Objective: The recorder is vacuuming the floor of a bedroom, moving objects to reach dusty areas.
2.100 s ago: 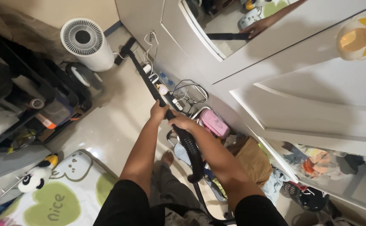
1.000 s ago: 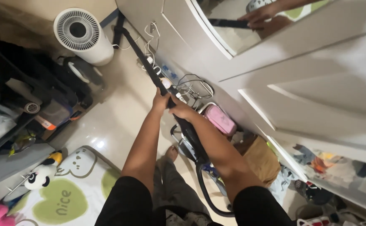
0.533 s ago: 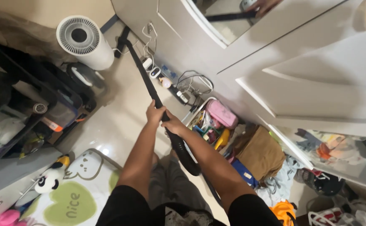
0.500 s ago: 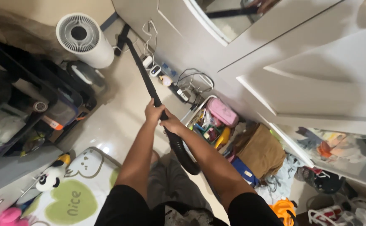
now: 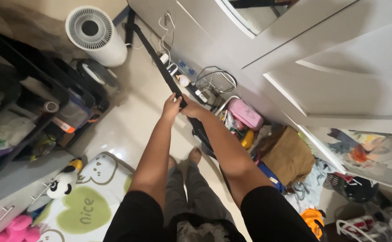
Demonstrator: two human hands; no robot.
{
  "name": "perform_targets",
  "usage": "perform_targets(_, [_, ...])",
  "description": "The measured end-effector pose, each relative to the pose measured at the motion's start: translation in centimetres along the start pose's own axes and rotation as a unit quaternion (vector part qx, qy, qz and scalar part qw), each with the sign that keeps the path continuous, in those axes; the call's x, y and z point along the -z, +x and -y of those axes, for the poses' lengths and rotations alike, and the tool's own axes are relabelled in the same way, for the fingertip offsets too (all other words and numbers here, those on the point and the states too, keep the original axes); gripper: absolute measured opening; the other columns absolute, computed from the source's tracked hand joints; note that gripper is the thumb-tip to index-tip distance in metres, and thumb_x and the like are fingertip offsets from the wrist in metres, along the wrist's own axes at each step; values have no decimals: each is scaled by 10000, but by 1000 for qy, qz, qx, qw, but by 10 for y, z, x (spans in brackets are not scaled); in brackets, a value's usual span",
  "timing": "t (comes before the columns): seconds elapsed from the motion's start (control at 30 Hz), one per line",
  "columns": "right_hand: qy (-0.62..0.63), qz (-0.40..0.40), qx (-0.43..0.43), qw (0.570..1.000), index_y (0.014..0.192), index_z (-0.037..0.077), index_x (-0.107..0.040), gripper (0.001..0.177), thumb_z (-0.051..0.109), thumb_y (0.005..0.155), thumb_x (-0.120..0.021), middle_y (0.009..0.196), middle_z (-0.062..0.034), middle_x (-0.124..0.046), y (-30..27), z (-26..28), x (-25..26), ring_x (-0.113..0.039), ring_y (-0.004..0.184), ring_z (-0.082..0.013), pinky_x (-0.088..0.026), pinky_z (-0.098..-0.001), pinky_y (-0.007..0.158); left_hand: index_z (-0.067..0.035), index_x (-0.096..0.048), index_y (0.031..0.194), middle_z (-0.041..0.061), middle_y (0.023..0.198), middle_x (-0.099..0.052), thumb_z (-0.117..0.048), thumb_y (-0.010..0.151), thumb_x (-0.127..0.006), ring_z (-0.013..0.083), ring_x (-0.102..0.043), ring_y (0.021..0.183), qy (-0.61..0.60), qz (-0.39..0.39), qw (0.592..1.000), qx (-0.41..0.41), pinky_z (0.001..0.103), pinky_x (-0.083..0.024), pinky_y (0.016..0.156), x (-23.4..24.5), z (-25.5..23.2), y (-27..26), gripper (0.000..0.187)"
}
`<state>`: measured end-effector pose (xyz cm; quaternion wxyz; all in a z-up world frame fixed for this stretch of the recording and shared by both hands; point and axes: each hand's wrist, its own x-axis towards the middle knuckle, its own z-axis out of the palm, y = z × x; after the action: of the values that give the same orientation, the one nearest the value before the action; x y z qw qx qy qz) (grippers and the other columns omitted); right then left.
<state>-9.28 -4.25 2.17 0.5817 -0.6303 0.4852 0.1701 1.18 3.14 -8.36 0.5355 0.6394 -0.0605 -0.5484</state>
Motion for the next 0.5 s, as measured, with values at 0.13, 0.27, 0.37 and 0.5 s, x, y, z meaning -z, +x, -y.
perform_targets(0.13, [11, -14, 57, 998, 1651, 218, -209, 1014, 98, 763, -684, 947, -216, -717, 25, -54, -21, -655, 680, -244, -526, -393, 609, -37, -437, 1545, 161, 1222, -695, -256, 980, -697, 238, -705, 953, 80, -20, 997, -5, 353, -599, 713, -3, 19, 7, 659])
perform_targets(0.27, [43, -28, 56, 997, 1638, 269, -168, 1042, 76, 752, -682, 923, -156, -683, -14, -60, -34, -649, 642, -215, -542, -379, 587, -50, -359, 1563, 141, 1252, -634, -217, 959, -684, 231, -703, 970, 70, -3, 996, 46, 373, -630, 733, 1, 39, -12, 706])
perform_targets(0.37, [118, 1, 10, 993, 1652, 292, -146, 1053, 66, 766, -669, 911, -143, -673, -39, -69, -20, -620, 583, -226, -535, -383, 535, -65, -341, 1575, 154, 1237, -646, -191, 945, -673, 228, -707, 950, 53, 12, 997, 50, 369, -636, 737, -17, 32, -35, 723])
perform_targets(0.5, [236, 76, -27, 968, 1611, 302, -232, 981, 79, 749, -645, 1006, -32, -685, -87, -50, 6, -592, 519, -215, -523, -400, 463, -59, -340, 1589, 213, 1179, -692, -183, 937, -694, 246, -710, 866, 95, -7, 995, 37, 371, -621, 698, -44, 28, -54, 753])
